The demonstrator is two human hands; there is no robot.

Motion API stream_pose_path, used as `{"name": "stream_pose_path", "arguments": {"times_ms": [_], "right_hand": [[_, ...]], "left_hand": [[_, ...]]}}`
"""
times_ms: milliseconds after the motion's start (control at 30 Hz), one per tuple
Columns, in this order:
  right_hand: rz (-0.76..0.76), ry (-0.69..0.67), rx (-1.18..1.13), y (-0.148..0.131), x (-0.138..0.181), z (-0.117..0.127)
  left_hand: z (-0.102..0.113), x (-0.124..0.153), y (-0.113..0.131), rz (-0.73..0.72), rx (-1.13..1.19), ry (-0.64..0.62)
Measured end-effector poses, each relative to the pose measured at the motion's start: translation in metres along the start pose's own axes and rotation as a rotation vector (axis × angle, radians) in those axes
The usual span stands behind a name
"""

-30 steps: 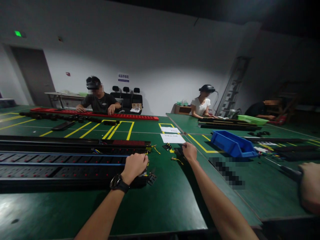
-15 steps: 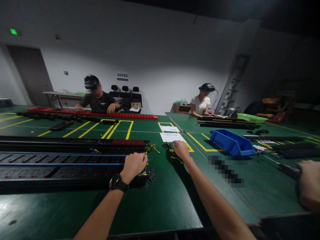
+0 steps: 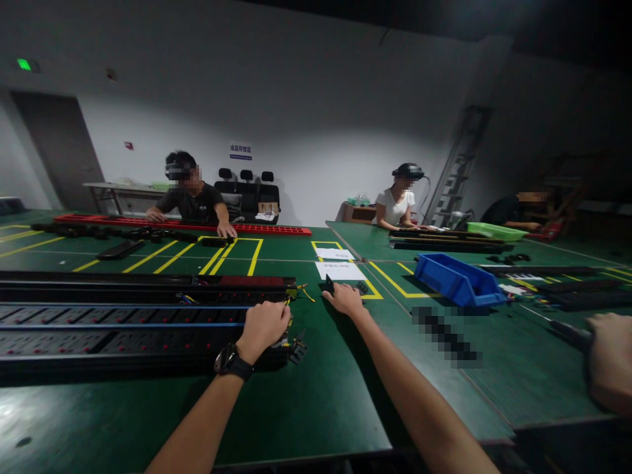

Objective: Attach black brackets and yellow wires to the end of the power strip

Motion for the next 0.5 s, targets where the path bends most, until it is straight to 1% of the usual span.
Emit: {"name": "stream_pose_path", "arguments": {"times_ms": [67, 233, 300, 400, 500], "right_hand": [[-0.019, 0.011, -0.002, 0.000, -0.002, 0.002], [-0.092, 0.119, 0.007, -0.005, -0.005, 0.013], [-0.074, 0.134, -0.067, -0.011, -0.008, 0.014], [-0.006, 0.156, -0.252, -0.023, -0.015, 0.014], [0.013, 0.161, -0.394, -0.034, -0.021, 0.009]], "left_hand": [[0.000, 0.000, -0.001, 0.006, -0.008, 0.003], [0.000, -0.001, 0.000, 0.003, -0.021, 0.013], [0.000, 0.000, 0.000, 0.001, -0.019, 0.009], [0.001, 0.000, 0.001, -0.001, -0.017, 0.006], [0.001, 0.000, 0.001, 0.009, -0.009, 0.001]]}}
Point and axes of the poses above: each hand's wrist, its own x-axis away from the middle knuckle, its own z-axis out of the back of the hand, y = z × x, the point moved 8 cm from there along -x, towards the middle knuckle, and after that the axes turned 5 degrees about -y, right-handed, at the moved point
